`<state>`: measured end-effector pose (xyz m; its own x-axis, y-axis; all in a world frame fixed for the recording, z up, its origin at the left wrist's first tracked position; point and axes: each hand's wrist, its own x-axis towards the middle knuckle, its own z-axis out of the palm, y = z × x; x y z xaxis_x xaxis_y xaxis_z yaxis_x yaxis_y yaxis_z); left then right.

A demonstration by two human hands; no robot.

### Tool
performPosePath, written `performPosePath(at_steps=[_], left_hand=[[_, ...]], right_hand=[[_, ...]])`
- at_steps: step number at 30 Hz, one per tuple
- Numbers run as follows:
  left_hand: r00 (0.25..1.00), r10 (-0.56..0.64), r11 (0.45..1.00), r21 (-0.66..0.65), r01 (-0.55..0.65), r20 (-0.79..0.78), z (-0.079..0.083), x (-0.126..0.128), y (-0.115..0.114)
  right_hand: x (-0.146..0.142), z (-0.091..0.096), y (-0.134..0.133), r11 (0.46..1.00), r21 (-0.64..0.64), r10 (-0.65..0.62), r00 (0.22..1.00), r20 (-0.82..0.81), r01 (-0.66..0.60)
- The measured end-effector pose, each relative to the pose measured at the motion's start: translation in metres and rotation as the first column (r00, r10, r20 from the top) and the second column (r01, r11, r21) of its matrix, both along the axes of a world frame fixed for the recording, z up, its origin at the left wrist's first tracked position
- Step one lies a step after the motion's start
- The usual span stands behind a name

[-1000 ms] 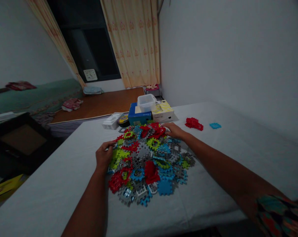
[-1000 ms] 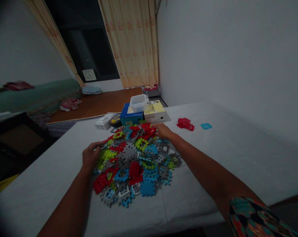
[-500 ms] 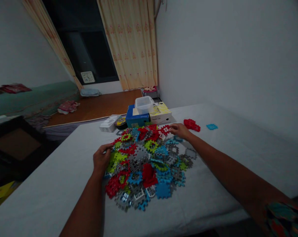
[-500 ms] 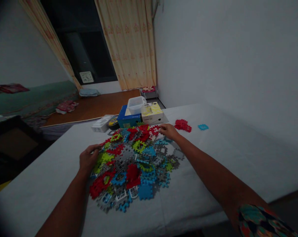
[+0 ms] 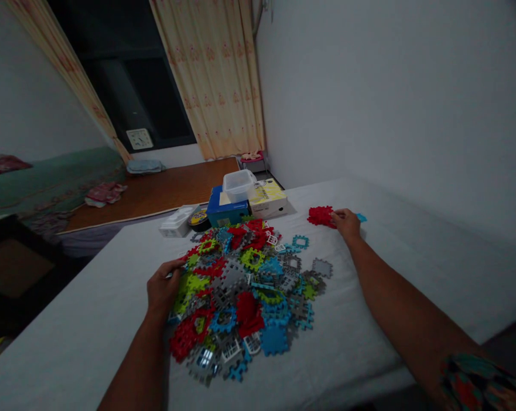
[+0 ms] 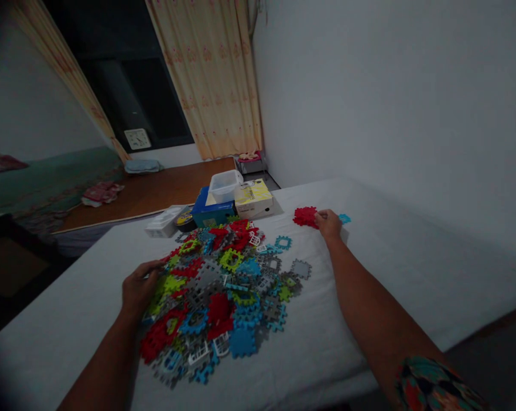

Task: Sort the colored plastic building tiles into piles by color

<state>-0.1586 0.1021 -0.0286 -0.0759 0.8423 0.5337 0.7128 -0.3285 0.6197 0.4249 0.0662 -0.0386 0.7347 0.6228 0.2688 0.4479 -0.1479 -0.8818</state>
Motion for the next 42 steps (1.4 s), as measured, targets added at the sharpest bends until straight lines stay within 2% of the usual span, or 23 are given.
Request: performPosePath(at_steps=[4,10,13,15,17,19,21,22,24,26,31,36,37,39,41,42], left_hand=[[1.000,0.005,1.000,0.009,-0.005,-0.010,0.001,0.000,-0.001],[0.999,0.016,1.000,-0.005,-0.017,-0.049,0.005,0.002,-0.004],[0.999,0.014,1.000,0.000,-0.014,-0.043,0.006,0.003,-0.005],[0.999,0.016,1.000,0.002,-0.015,-0.034,0.006,0.004,-0.005],[1.000,0.015,1.000,0.002,-0.015,-0.027,0.006,0.004,-0.005],[1.000,0.010,1.000,0.000,-0.010,-0.025,0.007,0.004,-0.006],[1.000,0.009,1.000,-0.003,-0.009,-0.024,0.007,0.004,-0.006],[1.000,0.010,1.000,-0.003,-0.010,-0.022,0.007,0.004,-0.006],[1.000,0.014,1.000,0.002,-0.014,-0.017,0.007,0.005,-0.007],[1.000,0.018,1.000,0.011,-0.018,-0.015,0.008,0.005,-0.007],[0.999,0.013,1.000,0.008,-0.012,-0.033,0.009,0.006,-0.008],[0.998,0.008,1.000,0.014,-0.007,-0.056,0.008,0.004,-0.007],[0.998,0.008,1.000,0.017,-0.007,-0.058,0.008,0.004,-0.007],[0.998,0.005,1.000,0.021,-0.004,-0.061,0.007,0.003,-0.007],[0.998,0.004,1.000,0.018,-0.003,-0.062,0.007,0.003,-0.006],[0.998,0.005,1.000,0.013,-0.004,-0.061,0.007,0.002,-0.006]], right_hand=[[-0.002,-0.004,0.004,0.999,0.025,0.028,0.999,-0.027,-0.027],[-0.002,-0.011,0.014,0.987,0.132,0.099,0.994,-0.039,-0.093],[-0.008,-0.006,0.014,0.978,0.137,0.150,0.987,0.052,-0.156],[-0.017,0.002,0.013,0.963,0.102,0.227,0.956,0.186,-0.248],[-0.030,0.010,0.009,0.899,-0.029,0.423,0.851,0.312,-0.436],[-0.044,0.015,0.006,0.761,-0.239,0.647,0.682,0.340,-0.603],[-0.055,0.016,0.003,0.644,-0.411,0.765,0.556,0.324,-0.646],[-0.059,0.015,0.002,0.615,-0.463,0.788,0.523,0.324,-0.638],[-0.063,0.011,0.001,0.596,-0.510,0.801,0.503,0.325,-0.619],[-0.063,0.008,0.002,0.606,-0.511,0.791,0.530,0.305,-0.610],[-0.061,0.007,0.002,0.668,-0.434,0.732,0.640,0.235,-0.605],[-0.063,0.012,0.000,0.637,-0.412,0.763,0.610,0.214,-0.651],[-0.061,0.013,0.001,0.658,-0.401,0.746,0.627,0.226,-0.638],[-0.053,0.015,0.005,0.765,-0.331,0.635,0.729,0.254,-0.552],[-0.036,0.016,0.009,0.904,-0.207,0.419,0.867,0.271,-0.373],[-0.025,0.016,0.010,0.955,-0.143,0.291,0.919,0.268,-0.261]])
